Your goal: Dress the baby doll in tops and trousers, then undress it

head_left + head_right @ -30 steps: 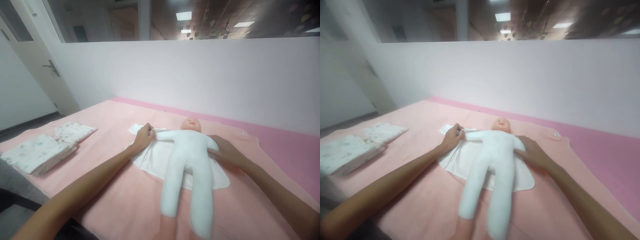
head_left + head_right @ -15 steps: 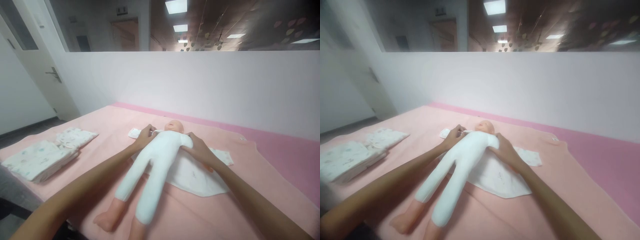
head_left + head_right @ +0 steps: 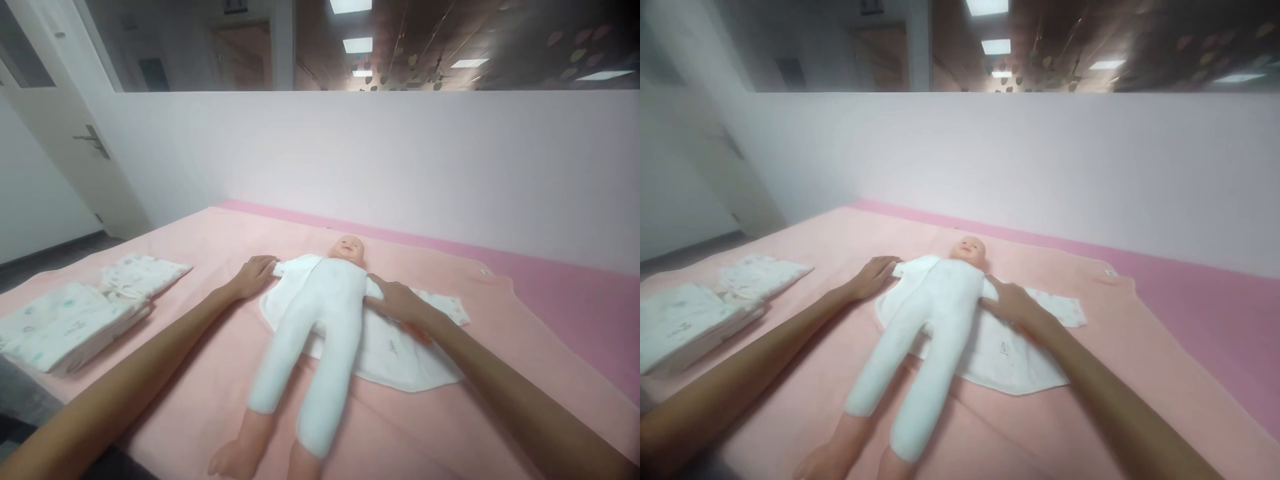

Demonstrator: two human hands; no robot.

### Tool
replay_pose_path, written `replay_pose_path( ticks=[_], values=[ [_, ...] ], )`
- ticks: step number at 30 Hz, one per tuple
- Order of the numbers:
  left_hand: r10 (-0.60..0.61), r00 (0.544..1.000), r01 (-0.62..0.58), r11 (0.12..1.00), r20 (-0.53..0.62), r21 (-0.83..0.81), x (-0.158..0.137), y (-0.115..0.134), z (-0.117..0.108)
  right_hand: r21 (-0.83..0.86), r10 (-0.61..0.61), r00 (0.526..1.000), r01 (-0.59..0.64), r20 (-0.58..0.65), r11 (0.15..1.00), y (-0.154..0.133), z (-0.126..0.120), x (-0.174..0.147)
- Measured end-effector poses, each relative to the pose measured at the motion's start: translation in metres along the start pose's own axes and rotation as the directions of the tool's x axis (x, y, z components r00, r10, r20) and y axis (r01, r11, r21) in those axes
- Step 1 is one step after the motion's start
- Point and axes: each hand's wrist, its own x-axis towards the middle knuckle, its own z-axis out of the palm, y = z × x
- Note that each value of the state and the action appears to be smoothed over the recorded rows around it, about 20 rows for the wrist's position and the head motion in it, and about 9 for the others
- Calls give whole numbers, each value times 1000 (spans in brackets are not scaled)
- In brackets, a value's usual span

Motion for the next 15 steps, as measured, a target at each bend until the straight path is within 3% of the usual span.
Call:
replay_pose_path(
  ticks=[3, 5, 9, 11, 13, 15],
  values=[
    [76, 995, -77, 997, 70, 17, -3, -2, 0, -47, 11, 999, -10, 37, 999, 0, 1, 9],
    [64, 995, -66, 997, 74, 31, -6, -2, 0, -2, -16, 999, 16, 40, 1000, 2, -1, 7],
    [35, 995, -41, 997, 96, 63, -6, -4, -5, 94, -111, 992, 116, -54, 989, 17, -7, -20],
    [22, 994, -32, 995, 105, 91, -2, -1, -12, 134, -91, 990, 105, -108, 985, 33, -8, -40],
    [12, 998, -20, 990, 57, 142, 4, 15, -20, 200, -26, 987, 57, -155, 978, 54, -7, -56],
    [51, 998, -42, 983, -44, 180, 11, 49, -25, 263, 43, 984, 5, -176, 965, 76, -2, -67]
  ],
)
